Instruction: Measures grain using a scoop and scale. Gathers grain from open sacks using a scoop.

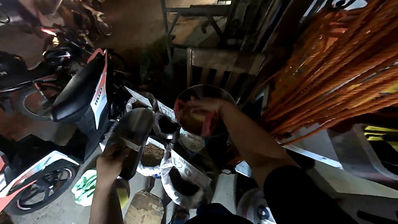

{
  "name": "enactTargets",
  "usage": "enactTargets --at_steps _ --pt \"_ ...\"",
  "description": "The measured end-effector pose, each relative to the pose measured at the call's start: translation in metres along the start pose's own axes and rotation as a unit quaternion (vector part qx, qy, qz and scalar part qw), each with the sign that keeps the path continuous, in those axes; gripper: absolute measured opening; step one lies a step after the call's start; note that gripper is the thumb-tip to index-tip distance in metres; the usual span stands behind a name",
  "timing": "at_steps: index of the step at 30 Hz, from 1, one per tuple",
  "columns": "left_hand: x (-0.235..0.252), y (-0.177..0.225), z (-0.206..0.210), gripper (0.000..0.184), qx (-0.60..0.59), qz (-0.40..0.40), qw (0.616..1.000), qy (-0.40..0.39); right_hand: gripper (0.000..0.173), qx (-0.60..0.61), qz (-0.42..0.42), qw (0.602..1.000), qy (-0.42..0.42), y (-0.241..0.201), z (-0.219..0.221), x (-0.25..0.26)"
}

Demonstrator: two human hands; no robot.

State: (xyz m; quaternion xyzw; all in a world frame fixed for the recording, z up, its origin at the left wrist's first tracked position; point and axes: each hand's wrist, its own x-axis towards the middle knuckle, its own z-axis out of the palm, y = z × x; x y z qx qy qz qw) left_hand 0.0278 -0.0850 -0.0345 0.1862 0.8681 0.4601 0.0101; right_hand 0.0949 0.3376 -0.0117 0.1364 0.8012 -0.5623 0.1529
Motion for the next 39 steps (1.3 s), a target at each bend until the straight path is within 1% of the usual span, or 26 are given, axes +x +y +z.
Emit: enactTargets --at_steps 1,4,5,6,7,9,10,11,12,13,14,15,16,18,20,22,24,27,30,34,37,39 --pt "-0.002 -0.001 0.000 0.023 -0.001 -0.002 1.000 -0.001 0.066 -0.027 -0.003 1.000 0.002 -0.006 -0.003 -0.004" --pt "-0.009 0.000 -0.003 0.024 -0.003 -0.014 1.000 -0.011 0.041 -0.143 -0.029 0.989 0.002 -0.015 -0.007 -0.013" --pt "-0.011 0.001 -0.004 0.024 -0.002 -0.018 1.000 -0.014 0.034 -0.190 -0.036 0.981 0.011 -0.012 -0.006 -0.013" --pt "-0.013 0.002 -0.004 0.024 -0.003 -0.022 1.000 -0.014 0.032 -0.239 -0.027 0.970 0.029 -0.010 -0.004 -0.015" --pt "-0.015 0.004 -0.005 0.024 -0.003 -0.023 1.000 -0.014 0.039 -0.288 0.009 0.956 0.054 -0.013 0.001 -0.022" --pt "-0.019 0.007 -0.005 0.024 0.001 -0.017 1.000 -0.015 0.066 -0.364 0.119 0.919 0.097 -0.029 0.016 -0.041" --pt "-0.021 0.009 -0.006 0.024 0.006 -0.010 1.000 -0.017 0.074 -0.390 0.171 0.899 0.105 -0.040 0.023 -0.049" --pt "-0.023 0.010 -0.006 0.024 0.012 -0.001 1.000 -0.020 0.072 -0.411 0.203 0.882 0.107 -0.047 0.028 -0.055" --pt "-0.024 0.011 -0.006 0.024 0.018 0.011 1.000 -0.023 0.063 -0.422 0.219 0.873 0.107 -0.051 0.029 -0.060" --pt "-0.025 0.012 -0.007 0.024 0.027 0.025 0.999 -0.027 0.051 -0.426 0.215 0.870 0.121 -0.050 0.025 -0.064" --pt "-0.025 0.013 -0.007 0.024 0.034 0.036 0.998 -0.033 0.042 -0.413 0.196 0.874 0.165 -0.047 0.019 -0.068" --pt "-0.026 0.015 -0.007 0.023 0.044 0.041 0.998 -0.035 0.038 -0.387 0.177 0.877 0.222 -0.043 0.013 -0.073" --pt "-0.026 0.016 -0.008 0.022 0.052 0.040 0.997 -0.038 0.038 -0.359 0.164 0.877 0.274 -0.039 0.008 -0.077" --pt "-0.027 0.020 -0.007 0.020 0.060 0.046 0.996 -0.038 0.038 -0.320 0.157 0.875 0.328 -0.027 0.004 -0.082" --pt "-0.027 0.023 -0.006 0.020 0.064 0.056 0.995 -0.044 0.041 -0.322 0.181 0.870 0.326 -0.018 0.007 -0.087" --pt "-0.028 0.029 -0.006 0.019 0.074 0.056 0.994 -0.051 0.040 -0.348 0.216 0.862 0.300 -0.022 0.013 -0.095" --pt "-0.031 0.033 -0.007 0.020 0.081 0.059 0.993 -0.061 0.040 -0.363 0.223 0.858 0.287 -0.023 0.019 -0.101" --pt "-0.033 0.038 -0.009 0.017 0.093 0.082 0.990 -0.070 0.043 -0.339 0.203 0.862 0.318 -0.026 0.026 -0.106" --pt "-0.038 0.049 -0.013 0.015 0.113 0.079 0.987 -0.077 0.051 -0.321 0.164 0.865 0.349 -0.030 0.031 -0.112" --pt "-0.044 0.055 -0.018 0.017 0.146 0.117 0.978 -0.089 0.051 -0.307 0.123 0.853 0.403 -0.028 0.054 -0.133" --pt "-0.047 0.055 -0.023 0.015 0.166 0.110 0.975 -0.096 0.050 -0.315 0.079 0.829 0.455 -0.006 0.086 -0.151" --pt "-0.048 0.052 -0.028 0.015 0.169 0.105 0.974 -0.106 0.050 -0.325 0.077 0.817 0.471 0.021 0.116 -0.164"
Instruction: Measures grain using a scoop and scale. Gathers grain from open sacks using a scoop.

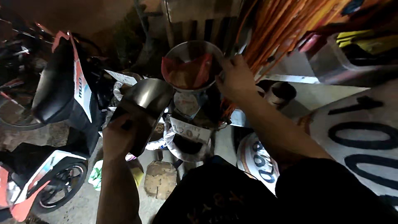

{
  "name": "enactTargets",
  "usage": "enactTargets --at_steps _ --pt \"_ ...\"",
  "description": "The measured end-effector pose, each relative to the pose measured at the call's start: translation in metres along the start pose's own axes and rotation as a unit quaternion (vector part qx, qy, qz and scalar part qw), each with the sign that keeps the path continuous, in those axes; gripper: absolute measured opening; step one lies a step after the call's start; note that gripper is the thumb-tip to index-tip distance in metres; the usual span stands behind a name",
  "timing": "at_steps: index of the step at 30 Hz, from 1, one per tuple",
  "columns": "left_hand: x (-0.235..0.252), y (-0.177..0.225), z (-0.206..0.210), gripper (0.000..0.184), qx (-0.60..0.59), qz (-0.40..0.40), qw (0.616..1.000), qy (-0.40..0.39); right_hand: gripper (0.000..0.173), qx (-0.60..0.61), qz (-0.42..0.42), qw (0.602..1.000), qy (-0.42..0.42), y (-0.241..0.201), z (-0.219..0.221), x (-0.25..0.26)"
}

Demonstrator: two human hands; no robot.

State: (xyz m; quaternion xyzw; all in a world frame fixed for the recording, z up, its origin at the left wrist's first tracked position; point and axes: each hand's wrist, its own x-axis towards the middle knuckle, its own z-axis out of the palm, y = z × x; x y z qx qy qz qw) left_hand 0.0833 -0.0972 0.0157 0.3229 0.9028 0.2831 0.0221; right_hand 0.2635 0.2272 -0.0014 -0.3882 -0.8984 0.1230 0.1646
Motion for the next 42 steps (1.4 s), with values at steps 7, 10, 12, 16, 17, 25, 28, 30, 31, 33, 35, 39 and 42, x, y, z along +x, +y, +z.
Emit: enactTargets --at_steps 7,10,12,16,17,25,28,30,31,33,35,39,42 --pt "-0.017 -0.032 -0.013 0.023 0.010 0.007 0.999 -0.049 0.052 -0.040 0.181 0.938 -0.293 0.054 0.099 -0.185" --pt "-0.031 -0.064 -0.006 0.019 -0.006 0.001 0.998 -0.068 0.061 -0.074 0.265 0.843 -0.463 0.074 0.139 -0.276" --pt "-0.046 -0.094 0.011 0.021 -0.037 0.005 0.997 -0.068 0.060 -0.084 0.298 0.783 -0.540 0.084 0.158 -0.330" --pt "-0.096 -0.148 0.058 0.029 -0.075 0.028 0.997 -0.017 0.059 -0.099 0.318 0.691 -0.642 0.114 0.195 -0.404" --pt "-0.111 -0.153 0.064 0.034 -0.074 -0.007 0.996 -0.042 0.059 -0.092 0.328 0.685 -0.644 0.119 0.200 -0.416" --pt "-0.206 -0.198 0.115 0.034 -0.102 -0.126 0.980 -0.116 0.047 0.027 0.404 0.732 -0.548 0.112 0.191 -0.420" --pt "-0.225 -0.207 0.127 0.032 -0.122 -0.132 0.976 -0.121 0.048 0.033 0.381 0.754 -0.534 0.109 0.200 -0.411" --pt "-0.228 -0.206 0.132 0.030 -0.125 -0.123 0.977 -0.122 0.047 0.059 0.380 0.764 -0.518 0.101 0.204 -0.405" --pt "-0.225 -0.203 0.130 0.029 -0.122 -0.120 0.977 -0.128 0.046 0.075 0.375 0.769 -0.512 0.098 0.208 -0.404" --pt "-0.211 -0.192 0.123 0.032 -0.108 -0.128 0.974 -0.154 0.046 0.105 0.367 0.777 -0.500 0.094 0.216 -0.407" --pt "-0.192 -0.180 0.114 0.034 -0.087 -0.114 0.977 -0.156 0.047 0.116 0.355 0.776 -0.508 0.093 0.222 -0.410" --pt "-0.144 -0.149 0.085 0.038 -0.059 -0.086 0.980 -0.167 0.046 0.119 0.335 0.765 -0.537 0.097 0.218 -0.425" --pt "-0.115 -0.135 0.073 0.034 -0.069 0.004 0.993 -0.095 0.044 0.145 0.356 0.779 -0.495 0.123 0.213 -0.466"
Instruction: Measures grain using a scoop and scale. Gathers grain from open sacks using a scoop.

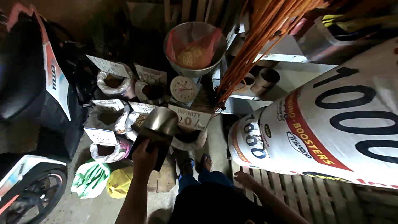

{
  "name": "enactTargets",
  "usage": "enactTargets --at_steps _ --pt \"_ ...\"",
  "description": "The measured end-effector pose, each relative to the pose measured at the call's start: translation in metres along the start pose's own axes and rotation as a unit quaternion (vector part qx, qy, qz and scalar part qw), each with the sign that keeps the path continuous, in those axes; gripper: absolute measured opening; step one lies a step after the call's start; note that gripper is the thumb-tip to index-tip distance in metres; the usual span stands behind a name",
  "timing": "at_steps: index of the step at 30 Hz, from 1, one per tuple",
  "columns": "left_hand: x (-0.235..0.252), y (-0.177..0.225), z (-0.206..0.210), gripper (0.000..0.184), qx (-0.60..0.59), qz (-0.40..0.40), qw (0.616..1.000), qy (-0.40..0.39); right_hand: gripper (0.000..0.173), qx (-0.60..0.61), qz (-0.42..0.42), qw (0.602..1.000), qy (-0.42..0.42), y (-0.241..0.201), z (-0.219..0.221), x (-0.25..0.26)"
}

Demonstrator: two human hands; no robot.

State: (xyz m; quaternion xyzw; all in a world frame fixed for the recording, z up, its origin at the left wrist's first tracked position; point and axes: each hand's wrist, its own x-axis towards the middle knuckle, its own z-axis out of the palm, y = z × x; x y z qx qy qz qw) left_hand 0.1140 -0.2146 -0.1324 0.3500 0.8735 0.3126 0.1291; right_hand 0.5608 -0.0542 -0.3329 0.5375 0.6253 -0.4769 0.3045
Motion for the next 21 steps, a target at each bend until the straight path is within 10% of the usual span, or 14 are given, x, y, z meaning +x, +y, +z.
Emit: enactTargets --at_steps 6,11,21 --pt "0.033 0.047 0.003 0.033 -0.030 0.181 0.983 0.025 0.045 0.195 0.110 0.971 0.080 0.061 0.011 -0.042" --pt "0.014 0.131 0.054 0.037 -0.024 0.267 0.944 -0.191 0.048 0.273 0.132 0.946 0.113 0.097 0.015 -0.088" --pt "-0.184 0.329 0.260 0.053 0.027 0.448 0.676 -0.584 0.052 0.504 0.135 0.835 0.177 0.227 0.097 -0.112"
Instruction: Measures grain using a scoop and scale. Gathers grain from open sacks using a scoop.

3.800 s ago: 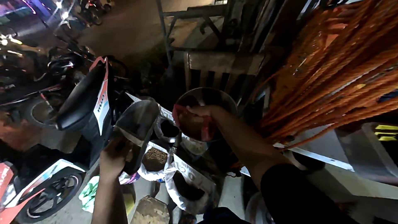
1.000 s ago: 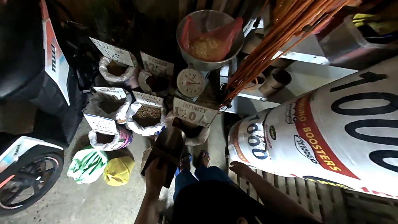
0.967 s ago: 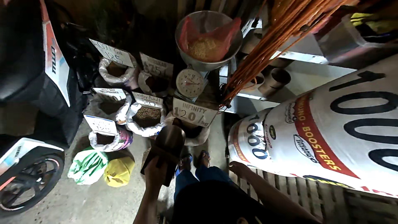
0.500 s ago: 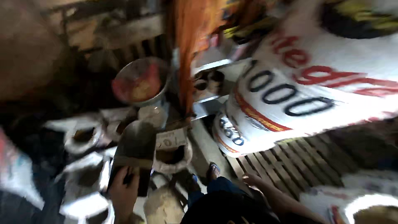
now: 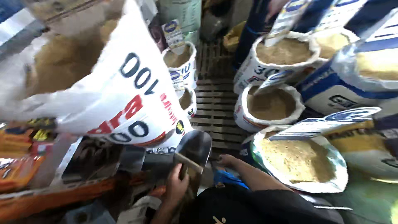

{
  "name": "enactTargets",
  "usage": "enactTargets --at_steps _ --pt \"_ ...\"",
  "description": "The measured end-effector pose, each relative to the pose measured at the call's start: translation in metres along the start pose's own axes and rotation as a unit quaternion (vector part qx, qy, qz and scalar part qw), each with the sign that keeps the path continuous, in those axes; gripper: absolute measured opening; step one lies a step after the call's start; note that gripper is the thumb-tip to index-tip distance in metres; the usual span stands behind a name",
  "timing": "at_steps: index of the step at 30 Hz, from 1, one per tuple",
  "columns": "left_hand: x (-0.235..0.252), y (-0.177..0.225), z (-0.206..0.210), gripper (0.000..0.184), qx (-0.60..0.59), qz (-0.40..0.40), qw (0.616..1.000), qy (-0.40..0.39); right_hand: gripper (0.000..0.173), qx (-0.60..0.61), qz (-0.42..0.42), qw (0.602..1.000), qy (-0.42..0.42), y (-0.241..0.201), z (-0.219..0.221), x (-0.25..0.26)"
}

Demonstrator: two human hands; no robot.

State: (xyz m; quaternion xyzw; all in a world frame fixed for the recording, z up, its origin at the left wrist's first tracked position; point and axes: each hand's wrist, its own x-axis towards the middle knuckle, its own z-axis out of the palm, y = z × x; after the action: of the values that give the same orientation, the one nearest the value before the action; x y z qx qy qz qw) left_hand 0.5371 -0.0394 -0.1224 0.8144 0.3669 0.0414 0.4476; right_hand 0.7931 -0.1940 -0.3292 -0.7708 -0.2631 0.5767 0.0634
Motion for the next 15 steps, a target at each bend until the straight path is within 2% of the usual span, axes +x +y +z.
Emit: enactTargets --at_steps 2,4,6,8,11,15 --pt "0.063 0.041 0.032 0.053 0.021 -0.004 0.998 -0.056 0.051 0.075 0.008 0.997 0.023 0.038 -0.018 0.000" --pt "0.128 0.084 0.057 0.052 0.058 -0.058 0.993 -0.090 0.048 0.162 0.022 0.984 0.070 0.080 -0.027 0.000" --pt "0.205 0.118 0.069 0.047 0.091 -0.106 0.986 -0.086 0.044 0.249 0.038 0.962 0.111 0.105 -0.037 -0.014" --pt "0.285 0.136 0.072 0.044 0.122 -0.149 0.979 -0.072 0.044 0.307 0.075 0.941 0.117 0.120 -0.046 -0.035" --pt "0.379 0.153 0.057 0.041 0.182 -0.189 0.964 -0.051 0.044 0.315 0.118 0.936 0.107 0.148 -0.048 -0.033" --pt "0.423 0.198 0.021 0.041 0.307 -0.153 0.935 -0.092 0.042 0.358 0.122 0.920 0.099 0.159 -0.055 -0.030"
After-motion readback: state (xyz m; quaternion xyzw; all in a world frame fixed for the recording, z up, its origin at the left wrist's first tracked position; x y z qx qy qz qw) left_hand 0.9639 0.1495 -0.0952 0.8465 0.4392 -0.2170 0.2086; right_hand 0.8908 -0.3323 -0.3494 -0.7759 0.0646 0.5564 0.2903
